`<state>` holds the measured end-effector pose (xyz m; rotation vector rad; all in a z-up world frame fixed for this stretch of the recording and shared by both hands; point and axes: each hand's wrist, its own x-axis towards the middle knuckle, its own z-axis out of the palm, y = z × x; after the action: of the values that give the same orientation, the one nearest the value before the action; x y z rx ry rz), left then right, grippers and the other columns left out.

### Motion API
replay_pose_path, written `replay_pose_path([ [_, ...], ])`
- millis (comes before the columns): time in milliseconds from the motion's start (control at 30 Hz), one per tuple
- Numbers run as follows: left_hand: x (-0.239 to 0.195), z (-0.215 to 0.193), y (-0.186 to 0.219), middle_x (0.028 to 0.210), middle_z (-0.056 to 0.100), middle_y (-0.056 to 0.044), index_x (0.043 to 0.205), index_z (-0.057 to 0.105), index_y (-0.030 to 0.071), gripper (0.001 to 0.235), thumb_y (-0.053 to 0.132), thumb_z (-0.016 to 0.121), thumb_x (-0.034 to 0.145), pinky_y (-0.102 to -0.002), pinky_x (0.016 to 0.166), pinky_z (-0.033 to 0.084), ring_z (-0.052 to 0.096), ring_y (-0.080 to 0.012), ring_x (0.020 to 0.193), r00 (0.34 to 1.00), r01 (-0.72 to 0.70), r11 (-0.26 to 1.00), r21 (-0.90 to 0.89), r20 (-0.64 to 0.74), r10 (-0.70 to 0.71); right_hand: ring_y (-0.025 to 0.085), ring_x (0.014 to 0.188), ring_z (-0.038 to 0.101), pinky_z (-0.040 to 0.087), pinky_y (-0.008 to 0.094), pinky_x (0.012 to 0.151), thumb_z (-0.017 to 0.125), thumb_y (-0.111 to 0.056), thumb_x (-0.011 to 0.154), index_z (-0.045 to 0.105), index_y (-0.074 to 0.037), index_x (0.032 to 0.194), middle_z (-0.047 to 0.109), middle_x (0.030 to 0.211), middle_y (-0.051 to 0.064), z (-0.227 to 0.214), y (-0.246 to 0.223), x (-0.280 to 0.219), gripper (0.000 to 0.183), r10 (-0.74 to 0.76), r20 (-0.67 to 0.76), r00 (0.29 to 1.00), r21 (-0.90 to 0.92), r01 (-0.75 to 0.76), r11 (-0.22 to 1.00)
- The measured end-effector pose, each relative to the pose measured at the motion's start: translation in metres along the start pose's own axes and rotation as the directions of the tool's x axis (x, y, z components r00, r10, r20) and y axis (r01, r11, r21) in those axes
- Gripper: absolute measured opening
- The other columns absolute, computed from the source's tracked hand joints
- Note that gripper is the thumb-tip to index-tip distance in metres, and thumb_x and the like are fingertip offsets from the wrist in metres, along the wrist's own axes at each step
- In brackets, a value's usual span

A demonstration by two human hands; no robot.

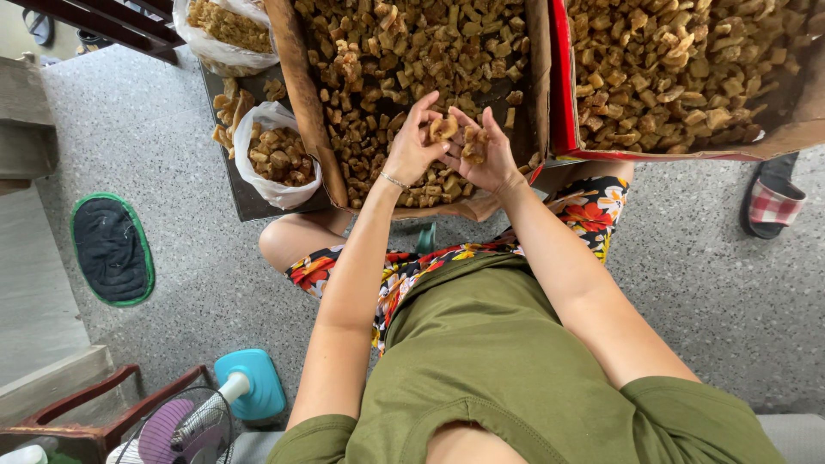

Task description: The person sits on the floor and repeatedly scoops dried fruit pieces from a large cardboard box with both hands, then transfers them into a smaller adjacent box. The action is continuous and repetitive throughout the clip.

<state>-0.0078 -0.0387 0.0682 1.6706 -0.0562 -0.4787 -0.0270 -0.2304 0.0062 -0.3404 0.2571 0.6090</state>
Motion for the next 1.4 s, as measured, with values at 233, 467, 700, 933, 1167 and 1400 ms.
replay_pose_path([
  [233, -0.007, 0.006, -0.006, 0.138, 0.069, -0.01, 0.151, 0.047, 0.019, 0.075, -0.002, 0.078, 0.087, -0.042, 0.104, 0.054, 0.059, -0.0311, 0.121, 0.966, -0.223, 0.828, 0.515, 0.006, 0.257, 0.018, 0.119, 0.066, 0.059, 0.037, 0.108, 0.061, -0.03, 0.106, 0.06, -0.009, 0.137, 0.066, 0.133, 0.007, -0.009, 0.008, 0.002, 0.038, 0.036, 0.004, 0.999, -0.135, -0.035, 0.99],
  [467, -0.009, 0.003, -0.022, 0.133, 0.068, -0.012, 0.143, 0.057, 0.013, 0.058, 0.003, 0.076, 0.089, -0.038, 0.096, 0.057, 0.067, -0.0252, 0.118, 0.987, -0.12, 0.951, 0.286, -0.066, 0.145, 0.019, 0.101, 0.071, 0.063, 0.034, 0.088, 0.068, -0.013, 0.104, 0.064, -0.006, 0.121, 0.071, 0.115, 0.009, -0.03, 0.015, 0.014, 0.019, 0.004, -0.041, 0.999, -0.186, -0.012, 0.982],
  [700, -0.007, 0.015, -0.035, 0.112, 0.074, -0.013, 0.118, 0.072, 0.006, 0.024, 0.006, 0.074, 0.094, -0.034, 0.082, 0.059, 0.073, -0.0229, 0.096, 0.918, -0.17, 0.887, 0.43, -0.257, 0.301, 0.017, 0.104, 0.07, 0.063, 0.033, 0.09, 0.07, -0.014, 0.101, 0.064, -0.005, 0.119, 0.07, 0.114, 0.006, -0.028, 0.017, 0.012, 0.02, -0.039, 0.026, 0.999, -0.253, 0.045, 0.966],
  [933, 0.0, 0.013, -0.05, 0.099, 0.077, -0.009, 0.11, 0.075, 0.004, 0.019, 0.011, 0.076, 0.092, -0.031, 0.075, 0.061, 0.074, -0.0182, 0.084, 0.927, 0.015, 0.976, 0.217, -0.37, 0.068, 0.019, 0.099, 0.071, 0.061, 0.033, 0.088, 0.07, -0.007, 0.101, 0.065, -0.005, 0.118, 0.073, 0.112, 0.009, -0.035, 0.018, 0.014, 0.018, -0.026, -0.004, 1.0, -0.247, 0.024, 0.969],
  [1167, 0.003, -0.01, -0.07, 0.103, 0.073, -0.008, 0.12, 0.072, 0.001, 0.022, 0.012, 0.069, 0.101, -0.03, 0.077, 0.064, 0.071, -0.0153, 0.087, 0.923, 0.09, 0.86, -0.502, -0.282, -0.261, 0.024, 0.107, 0.071, 0.06, 0.04, 0.101, 0.066, -0.006, 0.099, 0.063, -0.007, 0.131, 0.07, 0.116, 0.012, -0.025, 0.013, 0.009, 0.032, -0.014, -0.047, 0.999, -0.084, 0.01, 0.996],
  [1400, 0.0, 0.01, -0.031, 0.119, 0.078, -0.001, 0.124, 0.075, 0.016, 0.031, 0.012, 0.071, 0.093, -0.031, 0.085, 0.059, 0.07, -0.0182, 0.095, 0.98, 0.094, 0.951, 0.295, -0.194, -0.036, 0.028, 0.126, 0.061, 0.051, 0.049, 0.113, 0.041, -0.041, 0.108, 0.058, -0.005, 0.143, 0.064, 0.135, 0.016, 0.0, 0.005, 0.004, 0.053, -0.026, -0.141, 0.99, 0.095, 0.04, 0.995],
])
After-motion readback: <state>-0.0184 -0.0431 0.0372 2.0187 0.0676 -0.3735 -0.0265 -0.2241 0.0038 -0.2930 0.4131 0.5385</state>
